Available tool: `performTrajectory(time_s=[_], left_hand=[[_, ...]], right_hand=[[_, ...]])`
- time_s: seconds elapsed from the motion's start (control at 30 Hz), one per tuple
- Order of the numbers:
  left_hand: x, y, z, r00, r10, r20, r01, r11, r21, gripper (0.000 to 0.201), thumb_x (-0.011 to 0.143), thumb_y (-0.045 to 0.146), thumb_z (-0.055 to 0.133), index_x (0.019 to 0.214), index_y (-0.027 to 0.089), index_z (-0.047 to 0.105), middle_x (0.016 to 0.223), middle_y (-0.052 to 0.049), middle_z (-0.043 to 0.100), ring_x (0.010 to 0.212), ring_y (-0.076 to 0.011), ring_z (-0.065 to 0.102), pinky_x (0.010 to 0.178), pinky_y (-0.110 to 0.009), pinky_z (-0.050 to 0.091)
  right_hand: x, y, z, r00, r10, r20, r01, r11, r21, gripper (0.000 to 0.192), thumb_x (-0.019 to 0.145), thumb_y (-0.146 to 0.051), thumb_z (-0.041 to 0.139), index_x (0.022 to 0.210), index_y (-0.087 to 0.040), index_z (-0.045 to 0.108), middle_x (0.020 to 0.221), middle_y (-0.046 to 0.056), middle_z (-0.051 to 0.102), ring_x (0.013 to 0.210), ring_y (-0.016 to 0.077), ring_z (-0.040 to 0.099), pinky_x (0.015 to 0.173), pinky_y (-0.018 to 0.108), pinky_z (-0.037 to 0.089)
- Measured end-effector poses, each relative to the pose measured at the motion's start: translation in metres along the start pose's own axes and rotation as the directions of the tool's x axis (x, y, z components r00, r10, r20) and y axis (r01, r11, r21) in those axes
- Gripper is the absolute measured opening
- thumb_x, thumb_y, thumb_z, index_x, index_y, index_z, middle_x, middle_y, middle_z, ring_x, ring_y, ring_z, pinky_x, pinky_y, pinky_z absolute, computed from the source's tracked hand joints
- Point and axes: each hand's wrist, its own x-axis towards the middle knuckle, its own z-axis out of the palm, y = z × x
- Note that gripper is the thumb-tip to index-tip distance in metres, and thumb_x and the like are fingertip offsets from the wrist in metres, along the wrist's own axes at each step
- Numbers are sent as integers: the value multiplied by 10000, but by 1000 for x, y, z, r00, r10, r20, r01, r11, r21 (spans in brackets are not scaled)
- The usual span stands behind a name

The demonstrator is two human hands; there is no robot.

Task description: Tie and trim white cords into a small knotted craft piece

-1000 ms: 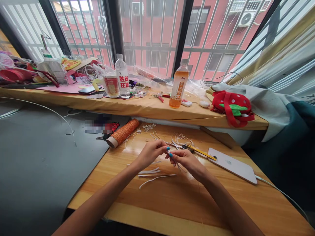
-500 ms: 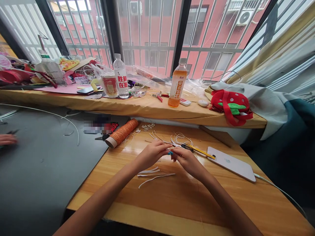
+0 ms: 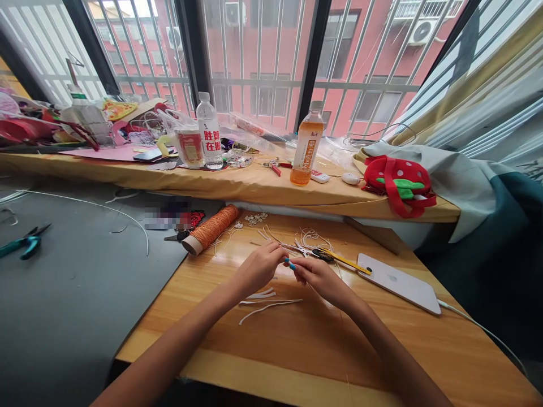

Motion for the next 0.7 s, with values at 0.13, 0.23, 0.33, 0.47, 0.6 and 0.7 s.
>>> performTrajectory(time_s=[0.13, 0.23, 0.33, 0.47, 0.6, 0.7], left_hand=[[2, 1, 3, 987, -159, -6, 156, 974, -164, 171, 809, 123, 410, 738, 117, 566, 731, -45, 580, 698, -125, 501, 654, -215, 389], [4, 4, 1, 962, -271, 36, 267, 903, -338, 192, 797, 108, 412, 678, 127, 560, 665, -14, 575, 639, -98, 507, 617, -182, 380], [4, 7, -1, 951, -304, 58, 299, 855, -424, 216, 798, 120, 400, 646, 136, 553, 630, 5, 563, 612, -86, 499, 591, -169, 364], [4, 7, 0, 949, -314, 37, 303, 870, -389, 233, 794, 141, 399, 620, 135, 553, 625, 2, 549, 616, -91, 478, 593, -179, 343], [6, 5, 1, 929, -358, 92, 359, 815, -454, 225, 788, 224, 430, 636, 138, 573, 613, 6, 549, 602, -93, 469, 581, -186, 339], [6, 2, 1, 894, -420, 159, 430, 699, -572, 187, 754, 284, 483, 711, 140, 595, 636, 9, 567, 592, -90, 467, 554, -183, 342]], right_hand=[[-1, -5, -1, 997, -63, 36, 67, 990, -120, 266, 835, -254, 343, 613, -169, 462, 613, 8, 504, 592, 118, 454, 573, 232, 336], [-2, -3, -2, 997, -64, 44, 69, 992, -109, 246, 834, -214, 315, 683, -163, 503, 640, 19, 528, 594, 119, 474, 587, 235, 355], [-2, 0, 0, 999, 2, 46, 1, 998, -68, 247, 829, -232, 310, 736, -156, 525, 615, 18, 520, 559, 120, 475, 550, 237, 362], [-1, 5, 6, 996, 74, 56, -80, 991, 108, 256, 817, -321, 343, 704, -160, 506, 593, 8, 509, 528, 119, 483, 515, 234, 369], [2, 8, 12, 994, 114, -1, -110, 965, 239, 294, 803, -398, 370, 656, -166, 476, 591, -2, 497, 496, 104, 473, 504, 232, 371], [3, 10, 15, 993, 104, -62, -86, 967, 238, 321, 794, -425, 392, 629, -165, 480, 588, -4, 492, 504, 102, 471, 518, 233, 374]])
